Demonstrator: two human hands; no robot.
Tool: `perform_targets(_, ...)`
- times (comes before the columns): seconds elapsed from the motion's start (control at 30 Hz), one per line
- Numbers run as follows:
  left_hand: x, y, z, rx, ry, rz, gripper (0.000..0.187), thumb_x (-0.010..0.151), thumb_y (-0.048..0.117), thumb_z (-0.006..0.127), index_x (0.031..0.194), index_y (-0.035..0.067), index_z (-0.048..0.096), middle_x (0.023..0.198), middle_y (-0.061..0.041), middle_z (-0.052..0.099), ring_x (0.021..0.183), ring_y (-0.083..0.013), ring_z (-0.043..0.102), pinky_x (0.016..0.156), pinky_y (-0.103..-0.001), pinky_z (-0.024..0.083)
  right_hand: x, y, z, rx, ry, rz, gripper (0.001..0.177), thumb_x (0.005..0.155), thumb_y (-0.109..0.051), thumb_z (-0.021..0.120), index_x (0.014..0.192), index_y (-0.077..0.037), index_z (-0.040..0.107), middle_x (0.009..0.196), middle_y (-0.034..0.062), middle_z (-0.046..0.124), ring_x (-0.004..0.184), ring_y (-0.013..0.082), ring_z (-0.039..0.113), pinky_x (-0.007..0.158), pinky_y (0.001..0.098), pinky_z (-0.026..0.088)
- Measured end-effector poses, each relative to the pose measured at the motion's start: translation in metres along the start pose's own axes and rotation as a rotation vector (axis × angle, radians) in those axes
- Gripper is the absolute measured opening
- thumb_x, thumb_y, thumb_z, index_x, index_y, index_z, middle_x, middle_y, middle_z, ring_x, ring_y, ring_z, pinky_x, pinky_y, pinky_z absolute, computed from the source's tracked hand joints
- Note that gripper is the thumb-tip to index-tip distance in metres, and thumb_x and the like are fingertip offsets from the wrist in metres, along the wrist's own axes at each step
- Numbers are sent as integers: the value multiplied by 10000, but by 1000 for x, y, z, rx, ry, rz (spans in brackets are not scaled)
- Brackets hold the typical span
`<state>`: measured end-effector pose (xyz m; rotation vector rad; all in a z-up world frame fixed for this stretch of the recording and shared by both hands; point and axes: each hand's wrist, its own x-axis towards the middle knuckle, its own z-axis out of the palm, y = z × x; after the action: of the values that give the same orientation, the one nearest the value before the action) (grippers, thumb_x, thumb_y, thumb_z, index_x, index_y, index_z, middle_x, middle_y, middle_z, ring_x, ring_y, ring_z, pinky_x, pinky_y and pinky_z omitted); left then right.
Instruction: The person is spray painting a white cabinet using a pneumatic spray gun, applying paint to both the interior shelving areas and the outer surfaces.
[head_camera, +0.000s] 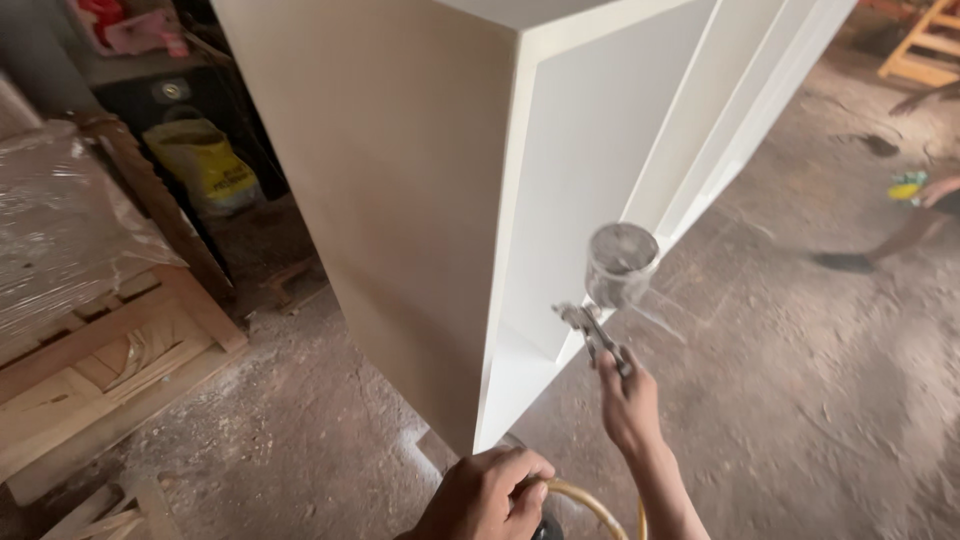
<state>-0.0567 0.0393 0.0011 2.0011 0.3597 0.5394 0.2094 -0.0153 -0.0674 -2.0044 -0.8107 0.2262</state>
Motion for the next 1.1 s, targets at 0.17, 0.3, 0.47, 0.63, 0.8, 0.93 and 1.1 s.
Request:
perform_targets(0.17, -13, -27, -4, -96, -225, -161, 155, 934, 123, 751, 1018, -3, 718, 891, -181, 764, 810, -275, 784, 728, -398, 617, -81, 46, -37, 265, 53, 282, 412, 1018, -409, 508, 1050, -77, 749, 638, -16, 534, 585, 98, 475, 542, 296, 395)
perform_targets(0.3, -32, -38, 8, -181, -266, -89, 246, 903, 161, 809, 1028, -31, 716, 942, -210, 758, 845, -293, 776, 711, -419, 616, -140, 71, -87, 222, 91, 244, 425, 1027, -414, 592, 993, -7, 708, 653, 14, 596, 577, 107, 518, 531, 293, 412)
perform_targets(0.47, -33, -31, 35, -145, -313, -125, 217, 898, 149, 814, 994, -26, 730, 901, -174, 765, 801, -242, 769, 687, -378, 621, -162, 71, -122, 15, 171, 125, 388, 918, -285, 717, 1181, 0, 735, 769, 36, 711, 623, 116, 562, 565, 279, 418)
perform_targets(0.63, -23, -16, 79, -140, -250, -68, 209, 906, 134, 818, 971, -42, 725, 882, -159, 750, 773, -198, 768, 640, -327, 626, -150, 88, -140, 231, 180, 25, 473, 901, -203, 742, 1294, 51, 675, 838, 55, 737, 715, 85, 630, 653, 230, 495)
perform_targets(0.8, -7, 10, 153, -112, -194, -97, 204, 915, 130, 811, 993, -38, 726, 886, -160, 747, 774, -191, 748, 645, -335, 616, -137, 156, -184, 379, 96, 87, 512, 873, -192, 769, 1312, 55, 676, 833, 77, 735, 731, 92, 645, 660, 232, 493)
perform_targets(0.93, 22, 40, 226, -30, -151, -84, 199, 927, 119, 796, 1029, -38, 729, 900, -166, 734, 762, -197, 722, 628, -349, 584, -129, 221, -241, 314, 93, 144, 490, 858, -185, 782, 1283, 47, 706, 850, 99, 760, 733, 98, 654, 689, 232, 490)
perform_targets(1.1, 61, 79, 297, -28, -236, -104, 189, 943, 134, 775, 1041, -25, 746, 898, -156, 732, 756, -214, 711, 639, -351, 564, -123, 277, -307, 291, 85, 148, 479, 873, -211, 763, 1283, 29, 703, 942, 94, 793, 752, 88, 662, 709, 232, 512)
